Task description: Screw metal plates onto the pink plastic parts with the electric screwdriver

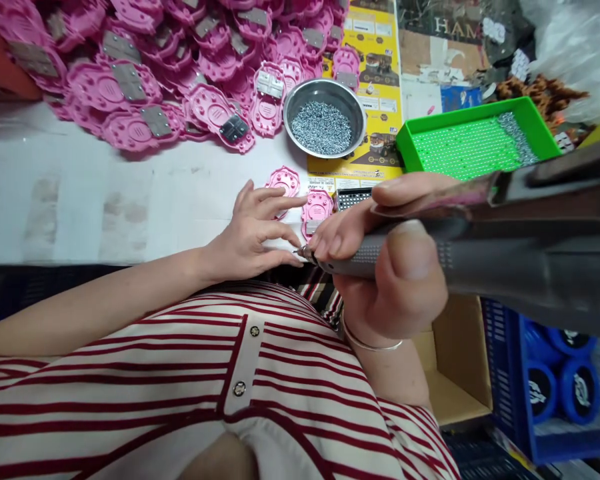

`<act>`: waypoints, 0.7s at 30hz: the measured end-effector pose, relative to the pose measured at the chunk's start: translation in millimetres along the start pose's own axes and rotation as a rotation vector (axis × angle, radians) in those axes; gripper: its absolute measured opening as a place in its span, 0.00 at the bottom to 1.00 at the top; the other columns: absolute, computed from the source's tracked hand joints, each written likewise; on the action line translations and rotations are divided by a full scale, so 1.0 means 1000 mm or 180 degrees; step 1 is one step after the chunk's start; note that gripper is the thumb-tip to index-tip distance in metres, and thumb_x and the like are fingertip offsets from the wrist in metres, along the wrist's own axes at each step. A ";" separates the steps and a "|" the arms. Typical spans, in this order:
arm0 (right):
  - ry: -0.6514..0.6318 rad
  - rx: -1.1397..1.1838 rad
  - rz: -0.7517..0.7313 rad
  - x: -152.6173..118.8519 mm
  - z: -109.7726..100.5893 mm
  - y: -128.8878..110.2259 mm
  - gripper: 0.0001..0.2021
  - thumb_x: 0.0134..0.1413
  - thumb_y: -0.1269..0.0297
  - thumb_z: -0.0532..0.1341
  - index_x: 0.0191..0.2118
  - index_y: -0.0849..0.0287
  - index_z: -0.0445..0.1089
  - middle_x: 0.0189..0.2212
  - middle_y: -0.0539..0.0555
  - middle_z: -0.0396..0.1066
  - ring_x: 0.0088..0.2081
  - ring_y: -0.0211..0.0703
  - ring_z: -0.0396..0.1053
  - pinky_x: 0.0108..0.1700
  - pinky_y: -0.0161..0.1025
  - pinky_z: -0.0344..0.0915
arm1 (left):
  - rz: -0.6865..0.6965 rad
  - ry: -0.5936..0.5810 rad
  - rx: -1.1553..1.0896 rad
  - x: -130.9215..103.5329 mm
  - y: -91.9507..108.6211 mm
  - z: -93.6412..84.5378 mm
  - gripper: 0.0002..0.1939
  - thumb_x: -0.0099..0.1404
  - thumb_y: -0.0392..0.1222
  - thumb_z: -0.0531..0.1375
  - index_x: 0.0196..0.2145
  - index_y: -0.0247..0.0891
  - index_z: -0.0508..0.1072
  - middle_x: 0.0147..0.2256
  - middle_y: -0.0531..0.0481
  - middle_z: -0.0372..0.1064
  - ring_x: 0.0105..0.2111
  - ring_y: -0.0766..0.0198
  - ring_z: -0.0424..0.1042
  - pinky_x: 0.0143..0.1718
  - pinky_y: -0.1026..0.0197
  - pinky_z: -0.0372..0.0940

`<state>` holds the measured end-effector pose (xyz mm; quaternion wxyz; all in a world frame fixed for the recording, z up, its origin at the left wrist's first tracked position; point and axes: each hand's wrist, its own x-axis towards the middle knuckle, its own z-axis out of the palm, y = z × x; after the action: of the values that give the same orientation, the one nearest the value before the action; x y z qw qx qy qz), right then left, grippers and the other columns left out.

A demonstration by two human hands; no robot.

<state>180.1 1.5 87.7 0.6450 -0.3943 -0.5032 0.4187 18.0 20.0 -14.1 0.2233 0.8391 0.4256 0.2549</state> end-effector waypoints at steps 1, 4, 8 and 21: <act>0.0030 0.0041 0.0054 -0.001 0.003 -0.001 0.07 0.52 0.56 0.67 0.30 0.50 0.70 0.17 0.44 0.66 0.18 0.37 0.62 0.24 0.41 0.68 | -0.0046 0.0010 0.0090 0.000 -0.005 -0.004 0.22 0.57 0.63 0.66 0.45 0.52 0.79 0.64 0.52 0.63 0.65 0.47 0.54 0.68 0.34 0.34; 0.0077 0.0080 -0.0069 0.000 0.008 0.009 0.04 0.52 0.58 0.66 0.32 0.49 0.72 0.18 0.44 0.66 0.20 0.37 0.63 0.26 0.40 0.70 | -0.0394 0.0063 0.0334 0.003 -0.025 -0.016 0.33 0.56 0.68 0.64 0.55 0.52 0.72 0.67 0.50 0.57 0.68 0.41 0.49 0.68 0.30 0.29; -0.0046 0.0300 -0.0908 0.008 0.008 0.037 0.04 0.53 0.55 0.63 0.33 0.46 0.73 0.16 0.43 0.60 0.15 0.34 0.53 0.18 0.36 0.64 | -0.0726 -0.0060 0.0415 0.011 -0.041 -0.023 0.19 0.65 0.59 0.61 0.50 0.52 0.76 0.66 0.56 0.58 0.68 0.39 0.46 0.67 0.26 0.26; -0.0167 0.0396 -0.0872 0.013 0.001 0.064 0.06 0.57 0.53 0.60 0.39 0.43 0.70 0.18 0.43 0.58 0.16 0.33 0.58 0.20 0.35 0.66 | -0.0249 -0.0161 0.0641 0.021 -0.023 -0.022 0.09 0.64 0.43 0.64 0.42 0.49 0.79 0.61 0.51 0.66 0.65 0.42 0.56 0.68 0.29 0.30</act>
<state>172.2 35.7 32.3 0.7059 -0.2702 -0.5421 0.3673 1.8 53.1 -5.9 0.1583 0.8462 0.4757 0.1807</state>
